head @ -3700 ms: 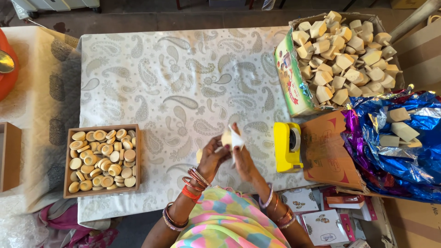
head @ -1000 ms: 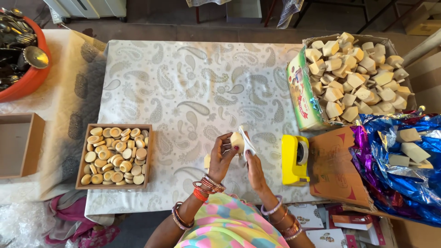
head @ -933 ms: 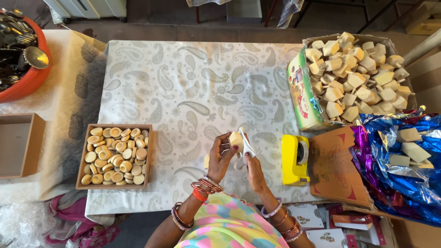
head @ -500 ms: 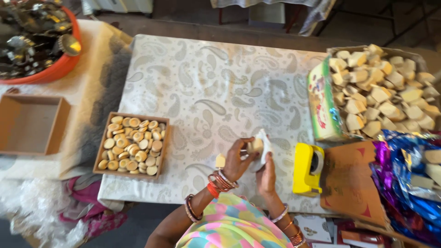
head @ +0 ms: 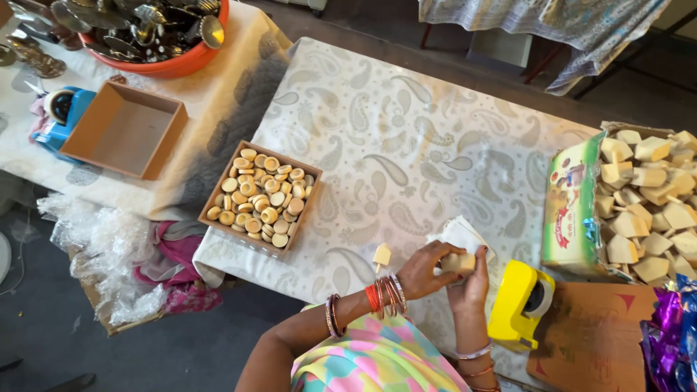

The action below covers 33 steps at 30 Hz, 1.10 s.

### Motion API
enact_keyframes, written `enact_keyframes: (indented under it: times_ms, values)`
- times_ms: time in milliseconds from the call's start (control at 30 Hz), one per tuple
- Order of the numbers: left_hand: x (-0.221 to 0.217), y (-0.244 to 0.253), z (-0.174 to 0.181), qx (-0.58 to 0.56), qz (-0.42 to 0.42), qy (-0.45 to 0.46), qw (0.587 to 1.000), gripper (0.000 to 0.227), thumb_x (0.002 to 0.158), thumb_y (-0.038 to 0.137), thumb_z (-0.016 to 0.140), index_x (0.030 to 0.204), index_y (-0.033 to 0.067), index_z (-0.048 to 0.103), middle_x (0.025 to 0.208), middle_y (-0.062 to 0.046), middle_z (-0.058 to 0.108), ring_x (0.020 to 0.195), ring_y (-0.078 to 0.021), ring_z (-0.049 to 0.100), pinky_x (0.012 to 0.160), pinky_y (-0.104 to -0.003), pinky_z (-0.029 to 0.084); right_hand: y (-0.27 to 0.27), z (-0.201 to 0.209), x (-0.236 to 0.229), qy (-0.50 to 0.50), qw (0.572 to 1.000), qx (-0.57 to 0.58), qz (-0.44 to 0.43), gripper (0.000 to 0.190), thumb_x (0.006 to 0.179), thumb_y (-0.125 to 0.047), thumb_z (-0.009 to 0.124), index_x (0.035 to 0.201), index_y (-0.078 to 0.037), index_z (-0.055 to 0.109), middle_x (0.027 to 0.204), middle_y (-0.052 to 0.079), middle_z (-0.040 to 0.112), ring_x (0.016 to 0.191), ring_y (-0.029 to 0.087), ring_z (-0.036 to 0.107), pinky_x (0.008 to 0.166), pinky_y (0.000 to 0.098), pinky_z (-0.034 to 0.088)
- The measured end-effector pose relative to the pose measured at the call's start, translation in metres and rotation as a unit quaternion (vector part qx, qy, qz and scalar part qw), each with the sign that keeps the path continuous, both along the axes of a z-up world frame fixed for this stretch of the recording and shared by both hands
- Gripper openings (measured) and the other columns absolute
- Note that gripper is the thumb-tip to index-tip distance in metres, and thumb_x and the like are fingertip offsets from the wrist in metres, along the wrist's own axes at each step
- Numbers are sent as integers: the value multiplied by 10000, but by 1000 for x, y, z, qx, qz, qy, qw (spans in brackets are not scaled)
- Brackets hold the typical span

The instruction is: The person wipes small, light-colored wooden pieces with a white cloth. They pick up each piece from a box, rub it with the cloth, and place it back into the box. The person repeats this process for multiple pieces throughout the clip.

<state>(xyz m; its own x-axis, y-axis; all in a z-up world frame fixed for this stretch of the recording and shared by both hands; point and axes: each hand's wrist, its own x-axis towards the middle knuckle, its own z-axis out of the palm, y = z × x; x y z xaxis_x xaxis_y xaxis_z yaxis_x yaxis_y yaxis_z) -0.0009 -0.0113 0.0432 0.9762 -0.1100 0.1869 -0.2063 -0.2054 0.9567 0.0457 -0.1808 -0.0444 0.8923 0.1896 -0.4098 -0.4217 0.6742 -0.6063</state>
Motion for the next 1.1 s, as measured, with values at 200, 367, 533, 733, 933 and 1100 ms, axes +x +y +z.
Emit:
enact_keyframes:
  times_ms: [200,367,533,733,933,1100]
  values:
    - [21,2,-22,28,68,-60,995,477,852,114,770,1303,103,618,1149,-167,627,1049,-349,660,914,-427,554,22,22,-15,-39,997,-57,-45,462,1082,-489,503,1327,-106,586,1291,15,632,1168,154,588,1024,343,461]
    - [17,5,-7,13,73,-25,997,473,842,94,765,1298,99,638,1158,-163,631,1016,-342,669,877,-413,573,21,27,-26,-27,992,-88,-91,464,1002,-460,502,1336,-147,579,1298,-28,645,1198,130,590,1040,338,460]
    - [3,1,1,-14,-28,15,999,483,815,93,813,1267,79,643,1105,-161,651,996,-315,684,853,-405,569,-8,-30,-5,9,1000,1,-21,528,1085,-521,523,1337,-59,569,1211,91,654,1108,250,607,978,420,455]
    - [18,8,-6,4,59,-13,998,489,839,67,780,1306,76,632,1197,-169,641,1020,-323,687,850,-395,578,37,78,-35,10,994,-80,-79,496,992,-474,501,1305,-102,600,1273,-22,680,1192,141,614,1042,337,464]
    - [8,-1,-26,-54,-39,-32,997,445,820,87,815,1207,66,594,1224,-140,670,1071,-313,701,915,-393,589,12,23,-21,-3,995,-56,-86,363,1062,-412,538,1321,-163,588,1230,-35,656,1103,122,587,911,330,427]
    - [20,0,-24,72,47,-135,987,485,806,61,829,1260,62,657,1119,-156,653,1021,-351,659,883,-433,549,20,36,-23,15,995,-58,-78,365,1077,-431,541,1314,-158,590,1204,-20,655,1086,137,586,910,332,440]
